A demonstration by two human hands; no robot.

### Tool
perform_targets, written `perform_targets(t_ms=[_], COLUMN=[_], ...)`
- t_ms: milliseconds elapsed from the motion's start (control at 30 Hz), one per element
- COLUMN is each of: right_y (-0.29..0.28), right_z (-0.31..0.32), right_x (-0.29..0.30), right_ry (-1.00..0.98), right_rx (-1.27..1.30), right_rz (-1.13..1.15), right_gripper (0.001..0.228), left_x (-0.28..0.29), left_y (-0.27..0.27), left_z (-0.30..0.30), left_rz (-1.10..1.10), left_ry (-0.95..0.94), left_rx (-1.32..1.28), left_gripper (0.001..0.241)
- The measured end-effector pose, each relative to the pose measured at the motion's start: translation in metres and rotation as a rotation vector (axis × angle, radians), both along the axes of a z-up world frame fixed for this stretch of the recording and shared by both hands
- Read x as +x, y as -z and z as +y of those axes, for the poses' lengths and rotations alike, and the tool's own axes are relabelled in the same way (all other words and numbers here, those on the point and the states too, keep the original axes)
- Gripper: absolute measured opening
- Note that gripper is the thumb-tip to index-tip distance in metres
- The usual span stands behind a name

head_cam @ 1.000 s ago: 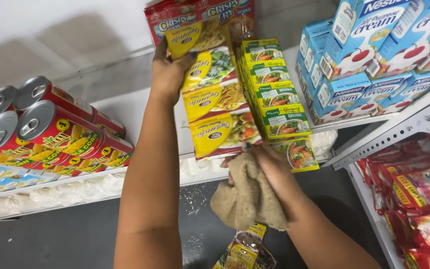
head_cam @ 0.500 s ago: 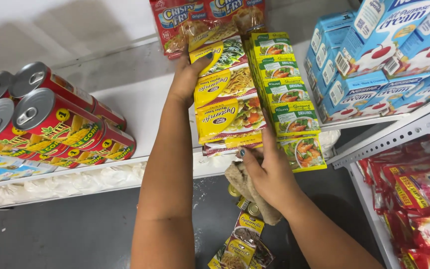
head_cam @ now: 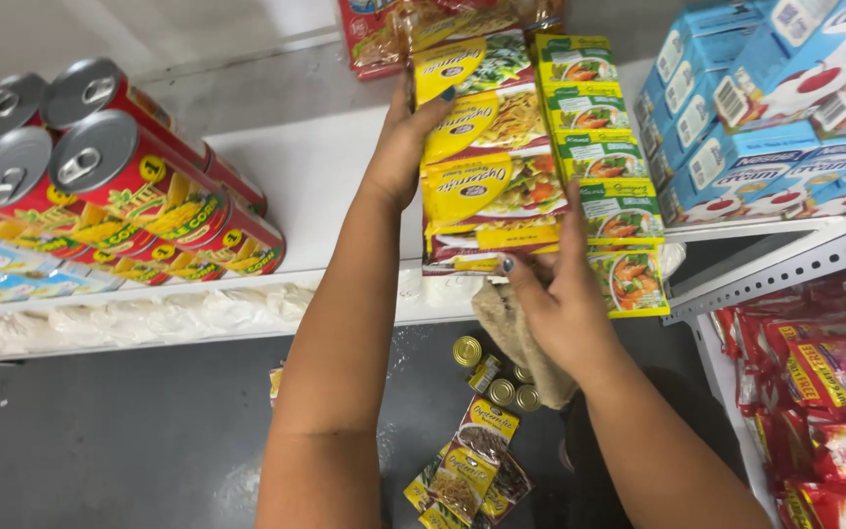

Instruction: Wiping and organizing seasoning packets into neat stacks on a lower grocery store shelf.

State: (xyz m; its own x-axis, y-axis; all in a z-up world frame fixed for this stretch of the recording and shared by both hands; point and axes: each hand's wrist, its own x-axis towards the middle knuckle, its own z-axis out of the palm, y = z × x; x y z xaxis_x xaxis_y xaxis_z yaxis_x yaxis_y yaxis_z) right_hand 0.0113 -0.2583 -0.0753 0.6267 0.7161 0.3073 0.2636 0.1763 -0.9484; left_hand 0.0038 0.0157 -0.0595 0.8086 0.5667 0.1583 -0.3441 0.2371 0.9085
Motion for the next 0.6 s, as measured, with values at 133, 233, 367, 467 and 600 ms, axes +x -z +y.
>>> perform_targets(t_ms=[133, 233, 367, 467, 600], right_y=[-0.009, -0.030, -0.065, -0.050, 0.017], right_z=[-0.018, -0.039, -0.080, -0.086, -0.006], right_x=[0.005, 0.005, -0.008, -0.012, -0.045], right_ry=[-0.008, 0.004, -0.103, -0.407, -0.915], right_rx=[-0.044, -0.096, -0.289, -0.273, -0.382], right_rz=[0.036, 0.000, -0.047, -0.085, -0.075], right_gripper=[0.098, 0.104, 0.088, 0.057, 0.027], left_x=[-0.015, -0.064, -0.175, -0.253, -0.344], left_y=[0.021, 0.030, 0.041, 0.106, 0.251], left_z=[0.004, -0.016, -0.075, -0.085, -0.085], left_rz=[0.042, -0.086, -0.238, -0.194, 0.116], left_ry=[-0.129, -0.417, -0.825, -1.120, -1.551], left_rx=[0.072, 0.365, 0.464, 0.309, 0.100], left_gripper=[0.085, 0.076, 0.046, 0.038, 0.035])
